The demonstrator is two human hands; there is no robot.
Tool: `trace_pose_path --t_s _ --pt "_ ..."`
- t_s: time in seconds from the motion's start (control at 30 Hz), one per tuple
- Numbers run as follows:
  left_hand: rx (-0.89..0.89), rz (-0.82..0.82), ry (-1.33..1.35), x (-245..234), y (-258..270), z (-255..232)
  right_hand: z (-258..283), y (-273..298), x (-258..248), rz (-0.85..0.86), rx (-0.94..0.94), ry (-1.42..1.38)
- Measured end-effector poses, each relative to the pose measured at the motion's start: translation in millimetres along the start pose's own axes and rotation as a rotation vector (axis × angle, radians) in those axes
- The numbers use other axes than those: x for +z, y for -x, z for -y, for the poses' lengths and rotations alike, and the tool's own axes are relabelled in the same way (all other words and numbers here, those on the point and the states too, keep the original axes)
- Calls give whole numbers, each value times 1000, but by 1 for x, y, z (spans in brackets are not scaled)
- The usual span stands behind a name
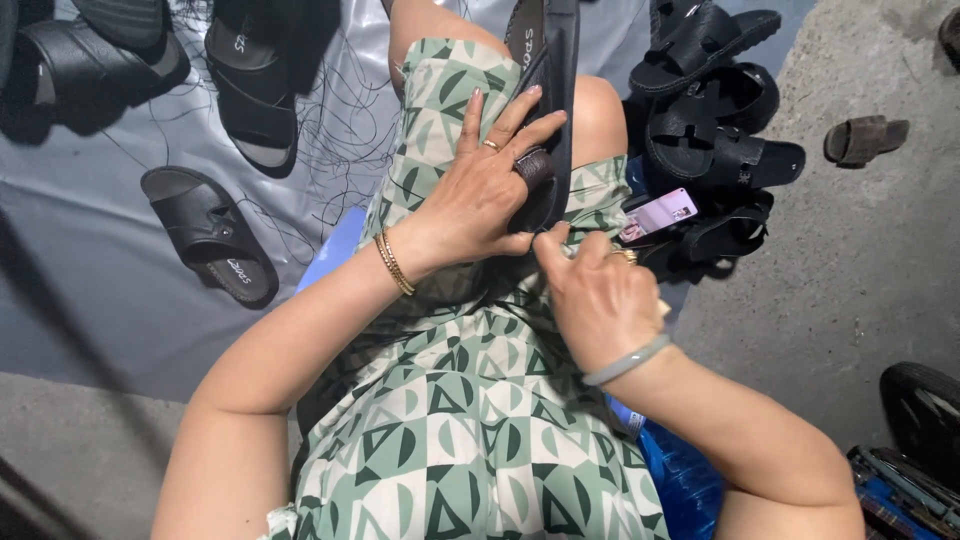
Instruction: Manually stitching the upper part of black sandals to the soles using a needle and thread.
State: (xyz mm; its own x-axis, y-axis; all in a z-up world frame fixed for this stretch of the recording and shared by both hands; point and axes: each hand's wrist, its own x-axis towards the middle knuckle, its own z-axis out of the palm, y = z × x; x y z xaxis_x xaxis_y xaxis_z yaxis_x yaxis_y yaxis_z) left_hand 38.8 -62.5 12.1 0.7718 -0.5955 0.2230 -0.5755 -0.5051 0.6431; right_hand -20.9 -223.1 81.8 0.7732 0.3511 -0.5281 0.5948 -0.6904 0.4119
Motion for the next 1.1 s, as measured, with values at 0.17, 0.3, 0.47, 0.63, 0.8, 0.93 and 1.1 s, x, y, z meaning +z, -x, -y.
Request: trace_pose_path --t_s 0.17,0.3,0.47,0.63,0.8,0.93,1.1 --pt "14 -51 -35 3 0 -3 13 0 10 -262 113 47" --pt "22 -63 -87 3 -2 -6 20 -5 18 -212 132 3" --pt "-3 -42 -90 6 -2 -8 27 -10 32 -238 154 -37" --pt "-7 -117 -173 6 2 -12 27 -18 39 -440 128 -192" --pt "-45 -186 -165 1 29 -19 -16 -1 17 -487 26 -124" --pt "135 -516 -340 26 58 -17 -27 2 16 -544 29 -91" --pt "46 -317 314 -10 52 -62 -28 -4 25 -473 18 -124"
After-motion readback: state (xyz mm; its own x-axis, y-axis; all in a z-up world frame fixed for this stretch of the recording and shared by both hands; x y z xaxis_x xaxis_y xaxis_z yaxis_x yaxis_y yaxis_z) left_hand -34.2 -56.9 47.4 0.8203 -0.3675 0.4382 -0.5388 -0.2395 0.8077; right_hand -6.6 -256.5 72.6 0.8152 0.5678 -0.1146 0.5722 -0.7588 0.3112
